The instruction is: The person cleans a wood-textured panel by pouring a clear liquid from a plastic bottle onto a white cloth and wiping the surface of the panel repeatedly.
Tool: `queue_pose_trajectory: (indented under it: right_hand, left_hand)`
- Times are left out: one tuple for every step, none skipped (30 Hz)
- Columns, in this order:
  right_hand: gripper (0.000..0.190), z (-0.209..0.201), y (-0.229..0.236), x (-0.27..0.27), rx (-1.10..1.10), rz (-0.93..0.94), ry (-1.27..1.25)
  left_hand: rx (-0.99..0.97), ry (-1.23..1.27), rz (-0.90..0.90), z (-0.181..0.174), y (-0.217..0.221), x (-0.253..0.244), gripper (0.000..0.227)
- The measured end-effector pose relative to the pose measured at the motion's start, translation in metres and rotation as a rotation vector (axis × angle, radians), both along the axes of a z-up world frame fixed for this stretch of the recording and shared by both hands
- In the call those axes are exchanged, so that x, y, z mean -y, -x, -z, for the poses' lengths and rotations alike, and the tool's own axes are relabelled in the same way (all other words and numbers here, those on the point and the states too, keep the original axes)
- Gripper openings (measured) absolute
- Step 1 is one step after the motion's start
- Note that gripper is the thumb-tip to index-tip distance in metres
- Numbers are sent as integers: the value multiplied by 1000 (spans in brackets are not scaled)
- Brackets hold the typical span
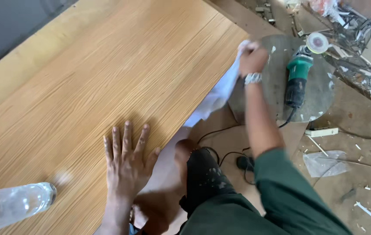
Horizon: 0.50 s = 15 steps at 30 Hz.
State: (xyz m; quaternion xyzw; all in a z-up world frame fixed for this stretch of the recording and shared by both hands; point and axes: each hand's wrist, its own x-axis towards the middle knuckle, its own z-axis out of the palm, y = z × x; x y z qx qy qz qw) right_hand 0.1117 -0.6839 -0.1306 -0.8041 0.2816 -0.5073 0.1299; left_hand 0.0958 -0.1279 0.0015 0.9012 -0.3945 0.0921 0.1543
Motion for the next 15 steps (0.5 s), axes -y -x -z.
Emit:
queue_pose_trajectory:
  right_hand:
    - [13,-1,-8,17,6,-1,5]
    - [14,-1,-12,36,13,24,-15]
    - [15,-2,-15,55,21,50,-36]
    - [15,-7,-12,45,25,53,-29]
    - [19,-12,-8,35,8,52,-81]
    - [23,-13,-5,23,-13,48,-138]
    - [23,-17,4,-9,-11,50,-136]
    - [19,-23,10,-39,-58,-6,-161]
    - [15,-29,15,-69,-104,-62,-186]
    - [15,-27,13,-59,-106,-65,-184]
    - [25,-25,11,-49,-95,-59,-126]
    - [39,-17,16,-43,-91,-48,-78]
    - [39,-2,9,-4,-99,-47,-85]
    - [28,9,-4,38,-93,1,0]
    - [18,19,-16,80,-87,49,85]
  left_hand:
    - [6,5,-1,2,-1,-1,69]
    - [-2,-34,-10,4,-1,-1,70]
    - [-10,-72,-18,6,-1,0,72]
    - [-6,-66,-15,5,-1,0,72]
    - [20,-49,-12,5,-1,1,71]
    - [43,-36,-12,5,1,0,71]
    - [44,-35,-10,5,1,-1,71]
    - [44,-34,-7,5,0,-1,76]
    - [44,-34,-4,5,0,0,81]
    - [43,-32,-7,5,-2,0,81]
    - [27,-39,0,5,-3,1,80]
    - [4,-55,12,6,-2,-2,79]
    - [-4,-62,14,8,0,-4,79]
    - [-15,-41,30,8,-1,-4,78]
    - [-26,-20,46,7,-2,-4,78]
